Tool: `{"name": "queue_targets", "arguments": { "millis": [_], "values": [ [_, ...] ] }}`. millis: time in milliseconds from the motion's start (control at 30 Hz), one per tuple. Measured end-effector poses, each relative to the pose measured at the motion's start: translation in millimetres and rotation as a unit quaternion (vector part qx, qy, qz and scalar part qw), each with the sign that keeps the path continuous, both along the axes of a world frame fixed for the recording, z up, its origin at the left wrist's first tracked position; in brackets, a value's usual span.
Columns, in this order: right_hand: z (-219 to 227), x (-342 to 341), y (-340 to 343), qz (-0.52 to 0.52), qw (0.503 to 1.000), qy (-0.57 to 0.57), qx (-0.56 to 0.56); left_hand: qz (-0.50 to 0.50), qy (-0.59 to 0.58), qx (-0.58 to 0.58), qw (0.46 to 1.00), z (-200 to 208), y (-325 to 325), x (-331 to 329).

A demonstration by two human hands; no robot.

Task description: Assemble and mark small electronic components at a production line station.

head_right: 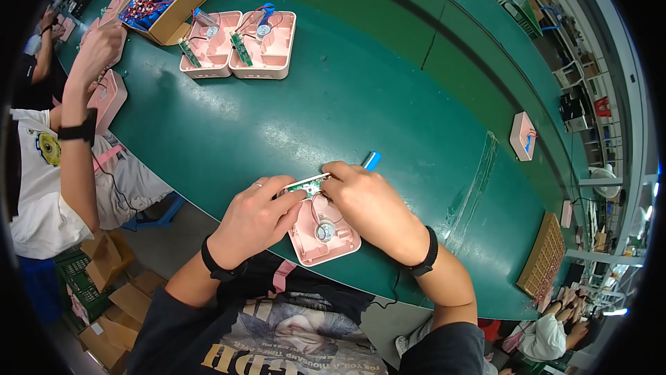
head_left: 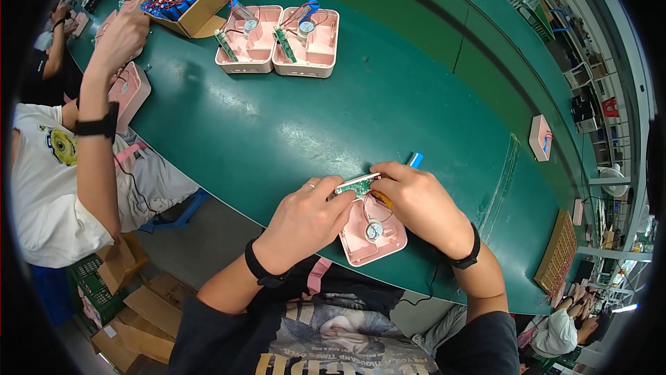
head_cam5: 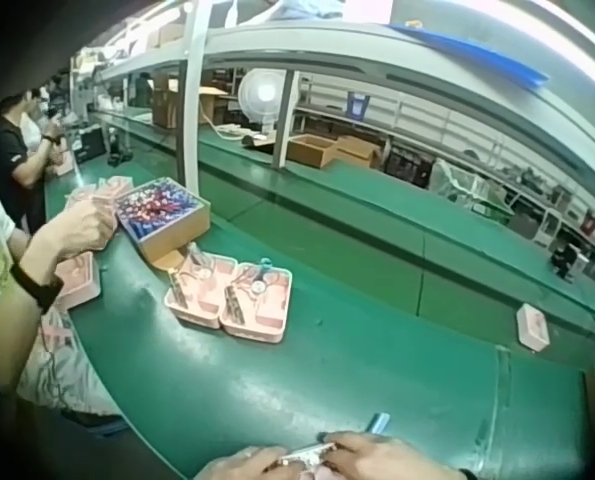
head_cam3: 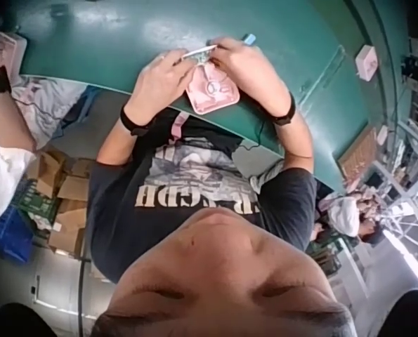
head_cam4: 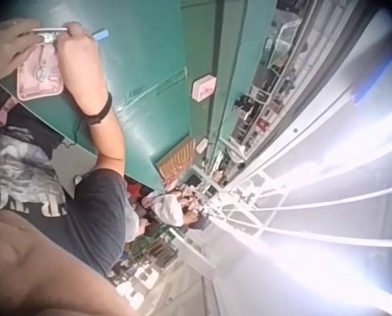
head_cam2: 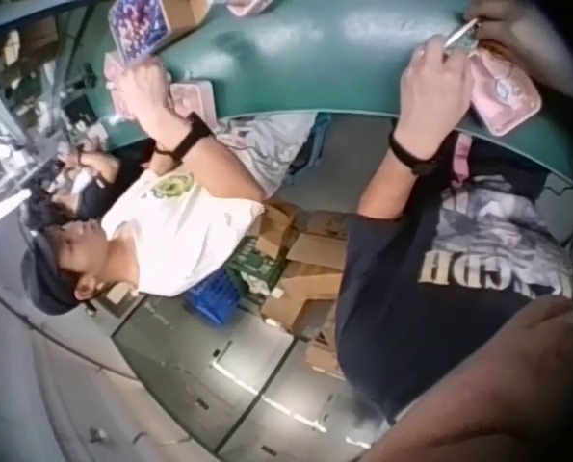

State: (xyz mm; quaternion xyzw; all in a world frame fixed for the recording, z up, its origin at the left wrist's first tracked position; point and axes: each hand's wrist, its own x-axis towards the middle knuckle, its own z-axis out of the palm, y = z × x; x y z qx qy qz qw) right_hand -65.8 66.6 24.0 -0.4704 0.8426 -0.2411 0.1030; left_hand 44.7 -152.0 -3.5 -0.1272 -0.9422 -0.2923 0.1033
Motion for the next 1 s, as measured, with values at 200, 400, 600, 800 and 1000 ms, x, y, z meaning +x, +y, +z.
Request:
{"name": "queue_targets", "arguments": {
  "millis": [200, 400, 600, 800, 1000],
  "values": [
    [1, 2, 0, -0.001, 1.000, 0.020, 0.016, -0.009, -0.001, -0.005, 1.000, 1, 0, -1],
    [4, -4, 4, 0.005, 1.000, 0.003, 0.000, -0.003, 0.000, -0.004, 1.000, 3, -1, -2],
    [3, -1, 32, -0.111, 0.982, -0.110, -0.103, 0.014, 0.006, -0.001, 1.000, 3, 0, 3],
    [-11, 14, 34, -0.132, 0.983, -0.023, -0.123, 0.035, 0.015, -0.008, 0.999, 2, 0, 3],
    [-16, 39, 16, -0.130, 0.989, -0.019, -0.065, 0.040, 0.023, -0.008, 0.999, 1, 3, 3]
  ]
}}
